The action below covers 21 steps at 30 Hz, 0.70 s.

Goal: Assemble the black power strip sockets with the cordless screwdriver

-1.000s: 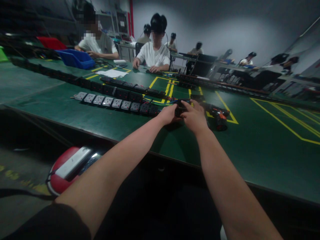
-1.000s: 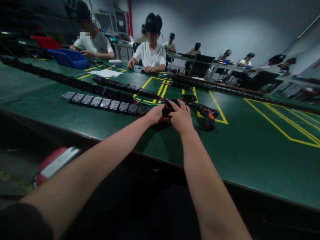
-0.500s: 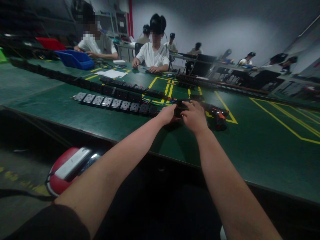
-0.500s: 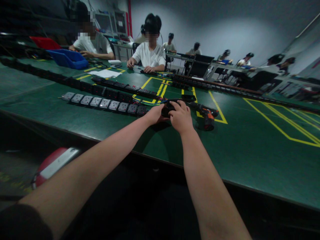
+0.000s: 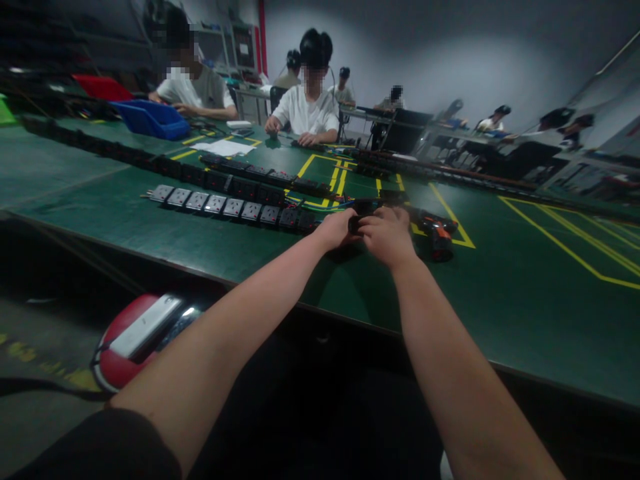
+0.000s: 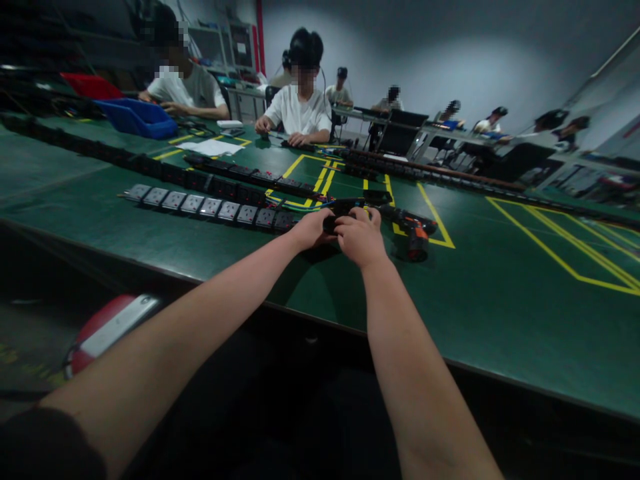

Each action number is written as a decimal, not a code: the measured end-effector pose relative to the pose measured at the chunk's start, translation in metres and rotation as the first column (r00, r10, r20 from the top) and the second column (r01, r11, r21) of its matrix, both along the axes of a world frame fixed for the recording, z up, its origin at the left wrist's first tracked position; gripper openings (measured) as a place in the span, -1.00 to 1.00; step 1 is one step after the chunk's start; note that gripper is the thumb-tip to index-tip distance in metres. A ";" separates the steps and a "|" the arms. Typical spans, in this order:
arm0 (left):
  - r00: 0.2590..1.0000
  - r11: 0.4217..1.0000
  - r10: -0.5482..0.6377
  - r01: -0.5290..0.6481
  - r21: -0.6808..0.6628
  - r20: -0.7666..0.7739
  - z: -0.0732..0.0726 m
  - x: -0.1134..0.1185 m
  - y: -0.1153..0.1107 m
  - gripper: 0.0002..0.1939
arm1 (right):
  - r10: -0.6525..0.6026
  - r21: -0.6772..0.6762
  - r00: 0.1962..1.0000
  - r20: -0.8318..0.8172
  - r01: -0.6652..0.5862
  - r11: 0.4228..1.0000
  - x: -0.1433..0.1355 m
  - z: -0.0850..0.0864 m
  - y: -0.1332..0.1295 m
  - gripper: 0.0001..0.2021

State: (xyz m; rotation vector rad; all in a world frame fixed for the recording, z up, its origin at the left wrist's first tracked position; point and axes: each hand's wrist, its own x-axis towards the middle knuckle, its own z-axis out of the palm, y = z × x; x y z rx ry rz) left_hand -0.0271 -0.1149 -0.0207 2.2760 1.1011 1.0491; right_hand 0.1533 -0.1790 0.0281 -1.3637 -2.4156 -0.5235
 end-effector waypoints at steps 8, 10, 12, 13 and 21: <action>0.999 1.000 0.020 -0.020 -0.018 -0.041 0.003 0.001 -0.002 -0.43 | -0.018 -0.025 1.000 0.005 0.018 1.000 -0.002 -0.002 0.004 -0.66; 0.999 1.000 0.017 -0.018 -0.022 -0.036 0.003 0.001 -0.003 -0.43 | -0.013 -0.025 1.000 -0.001 0.013 1.000 -0.002 -0.003 0.004 -0.66; 1.000 1.000 0.013 -0.014 -0.020 -0.025 0.003 0.001 -0.003 -0.43 | -0.010 -0.019 1.000 -0.007 0.010 1.000 -0.002 -0.004 0.005 -0.65; 1.000 1.000 0.010 -0.011 -0.018 -0.021 0.003 0.001 -0.003 -0.42 | -0.010 -0.014 1.000 -0.006 0.010 1.000 -0.002 -0.004 0.005 -0.65; 1.000 1.000 0.007 -0.007 -0.018 -0.019 0.003 0.000 -0.001 -0.40 | -0.016 -0.003 1.000 0.014 0.017 1.000 -0.001 -0.004 0.004 -0.65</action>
